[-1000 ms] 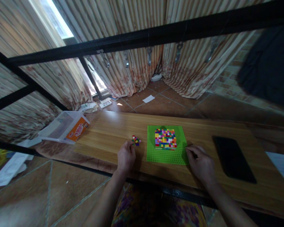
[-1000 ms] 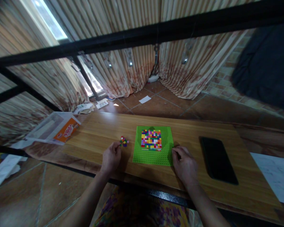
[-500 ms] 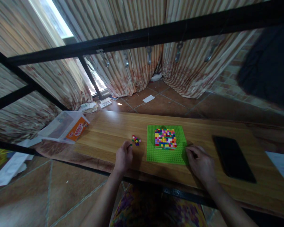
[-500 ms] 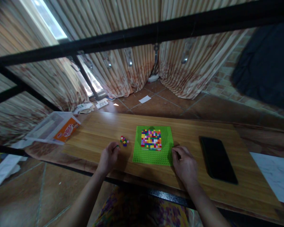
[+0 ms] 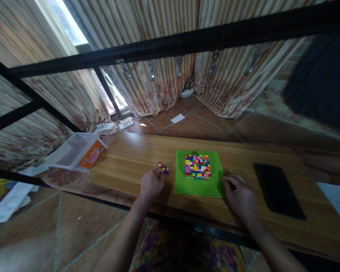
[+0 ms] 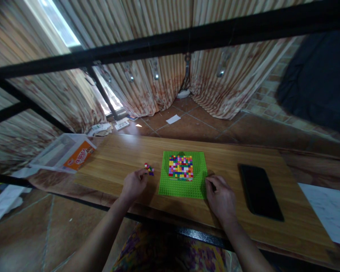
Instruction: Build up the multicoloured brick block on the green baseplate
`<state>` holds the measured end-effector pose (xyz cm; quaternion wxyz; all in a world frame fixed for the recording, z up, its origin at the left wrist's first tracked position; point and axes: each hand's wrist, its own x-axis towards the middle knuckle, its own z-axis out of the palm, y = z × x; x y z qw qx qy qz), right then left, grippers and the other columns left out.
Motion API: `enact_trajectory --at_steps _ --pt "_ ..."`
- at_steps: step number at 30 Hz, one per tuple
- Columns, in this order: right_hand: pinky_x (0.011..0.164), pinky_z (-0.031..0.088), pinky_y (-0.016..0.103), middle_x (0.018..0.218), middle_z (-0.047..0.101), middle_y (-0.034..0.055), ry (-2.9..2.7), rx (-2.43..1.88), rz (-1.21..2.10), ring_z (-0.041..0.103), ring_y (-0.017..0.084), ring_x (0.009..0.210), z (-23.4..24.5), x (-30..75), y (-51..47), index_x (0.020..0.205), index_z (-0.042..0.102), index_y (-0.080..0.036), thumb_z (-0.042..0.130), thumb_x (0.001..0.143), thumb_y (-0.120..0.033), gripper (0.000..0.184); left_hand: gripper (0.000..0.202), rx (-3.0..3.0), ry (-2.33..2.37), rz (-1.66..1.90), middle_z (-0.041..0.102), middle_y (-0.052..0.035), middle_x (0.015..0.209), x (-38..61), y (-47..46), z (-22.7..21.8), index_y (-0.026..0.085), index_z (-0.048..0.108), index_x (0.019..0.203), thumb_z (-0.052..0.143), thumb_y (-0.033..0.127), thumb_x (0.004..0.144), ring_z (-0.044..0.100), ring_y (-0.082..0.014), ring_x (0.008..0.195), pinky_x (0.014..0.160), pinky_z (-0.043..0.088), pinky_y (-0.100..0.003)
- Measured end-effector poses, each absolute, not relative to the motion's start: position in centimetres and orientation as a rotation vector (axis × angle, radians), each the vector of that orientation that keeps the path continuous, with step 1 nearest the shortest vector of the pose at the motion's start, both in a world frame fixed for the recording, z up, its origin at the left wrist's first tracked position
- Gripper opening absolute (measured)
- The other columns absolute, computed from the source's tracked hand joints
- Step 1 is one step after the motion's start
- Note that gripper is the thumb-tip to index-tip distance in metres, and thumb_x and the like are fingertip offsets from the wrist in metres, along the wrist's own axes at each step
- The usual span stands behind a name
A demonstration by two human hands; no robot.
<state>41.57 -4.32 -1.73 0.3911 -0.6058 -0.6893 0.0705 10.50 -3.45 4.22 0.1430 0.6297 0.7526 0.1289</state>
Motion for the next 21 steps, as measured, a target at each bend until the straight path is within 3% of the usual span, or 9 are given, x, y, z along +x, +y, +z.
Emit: enact_trajectory --at_steps 6,12,17,21 --pt "0.073 0.049 0.031 0.093 0.068 0.0071 -1.756 -1.528 0.163 0.065 0.020 0.081 -2.0 41.7 -4.3 0.087 0.067 -0.021 0.047 0.093 -0.040 0.028 0.028 1.748 2.235 0.401 0.072 -0.0063 0.081 10.6 -3.6 4.2 0.020 0.062 0.110 0.056 0.023 0.083 0.069 -0.0228 0.078 0.068 0.045 -0.028" --pt "0.073 0.049 0.031 0.093 0.068 0.0063 -1.749 -1.530 0.199 0.065 0.020 0.082 -1.9 41.6 -4.2 0.085 0.066 -0.021 0.048 0.093 -0.038 0.026 0.007 1.759 2.061 0.728 0.070 -0.0010 0.079 11.4 -3.1 5.1 0.020 0.063 0.085 0.060 0.027 0.084 0.066 -0.0150 0.074 0.069 0.045 -0.023" --pt "0.074 0.049 0.031 0.092 0.068 0.0065 -1.745 -1.522 0.205 0.065 0.019 0.081 -1.6 41.4 -4.3 0.086 0.066 -0.021 0.048 0.093 -0.036 0.025 0.016 1.935 1.715 0.886 0.072 -0.0011 0.086 13.8 -2.2 6.3 0.022 0.070 0.084 0.055 0.019 0.087 0.066 -0.0129 0.081 0.077 0.047 -0.022" --pt "0.074 0.049 0.031 0.091 0.068 0.0060 -1.743 -1.542 0.206 0.065 0.019 0.082 -1.4 41.3 -4.3 0.085 0.066 -0.021 0.048 0.093 -0.037 0.025 0.023 2.034 1.609 0.858 0.072 -0.0028 0.090 16.3 -1.7 6.8 0.022 0.072 0.094 0.050 0.018 0.091 0.066 -0.0132 0.081 0.078 0.049 -0.023"
